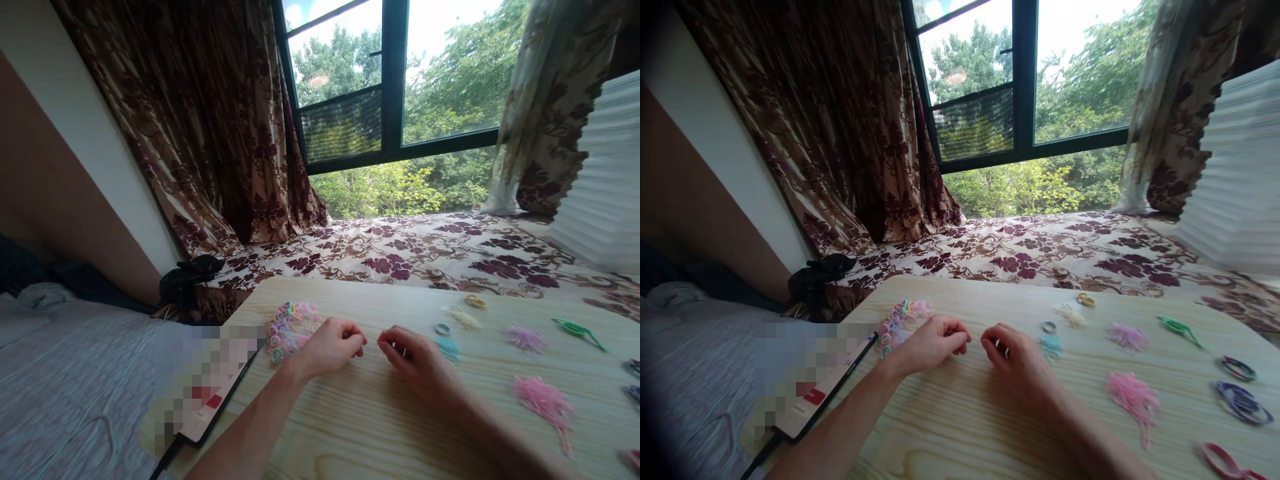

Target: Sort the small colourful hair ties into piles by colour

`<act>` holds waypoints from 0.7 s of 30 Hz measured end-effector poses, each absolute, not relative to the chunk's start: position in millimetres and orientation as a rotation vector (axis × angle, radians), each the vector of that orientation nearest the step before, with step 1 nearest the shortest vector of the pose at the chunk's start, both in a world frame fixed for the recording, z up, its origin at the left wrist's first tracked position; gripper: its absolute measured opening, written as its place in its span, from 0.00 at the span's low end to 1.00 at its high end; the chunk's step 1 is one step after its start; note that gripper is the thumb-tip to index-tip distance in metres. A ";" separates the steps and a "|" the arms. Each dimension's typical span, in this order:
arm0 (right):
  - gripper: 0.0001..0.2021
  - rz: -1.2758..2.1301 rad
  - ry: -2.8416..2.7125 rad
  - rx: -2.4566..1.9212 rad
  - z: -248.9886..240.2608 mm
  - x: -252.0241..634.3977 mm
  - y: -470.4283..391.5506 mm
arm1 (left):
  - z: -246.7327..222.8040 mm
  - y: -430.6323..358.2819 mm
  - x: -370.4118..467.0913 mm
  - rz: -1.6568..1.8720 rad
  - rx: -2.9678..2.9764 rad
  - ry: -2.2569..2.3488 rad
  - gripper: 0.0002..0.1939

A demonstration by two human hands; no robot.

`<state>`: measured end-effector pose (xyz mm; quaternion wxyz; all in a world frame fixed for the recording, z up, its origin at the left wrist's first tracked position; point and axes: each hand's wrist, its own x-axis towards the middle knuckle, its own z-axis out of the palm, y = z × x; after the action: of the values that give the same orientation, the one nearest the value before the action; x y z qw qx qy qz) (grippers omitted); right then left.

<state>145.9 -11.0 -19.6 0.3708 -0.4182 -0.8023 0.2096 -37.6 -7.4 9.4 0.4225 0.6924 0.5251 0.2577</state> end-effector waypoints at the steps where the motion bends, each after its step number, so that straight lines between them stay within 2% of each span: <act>1: 0.12 0.542 -2.063 -1.079 -19.0 146.0 -11.2 | 9.9 -7.4 -37.1 0.653 1.722 1.320 0.13; 8: 0.13 0.541 -2.059 -1.078 -21.1 146.5 -9.8 | 9.7 -10.2 -31.5 0.649 1.719 1.261 0.20; 14: 0.13 0.590 -2.044 -1.075 -21.0 146.2 -10.2 | 8.4 -12.3 -30.3 0.570 1.795 1.265 0.14; 21: 0.13 0.678 -2.000 -1.078 -16.8 146.7 -11.7 | 9.2 -10.1 -32.8 0.586 1.691 1.253 0.15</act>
<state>146.7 -11.7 -16.8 0.3757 -0.4212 -0.7818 0.2649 -32.8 -10.1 9.2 0.4604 0.6871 0.5092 0.2381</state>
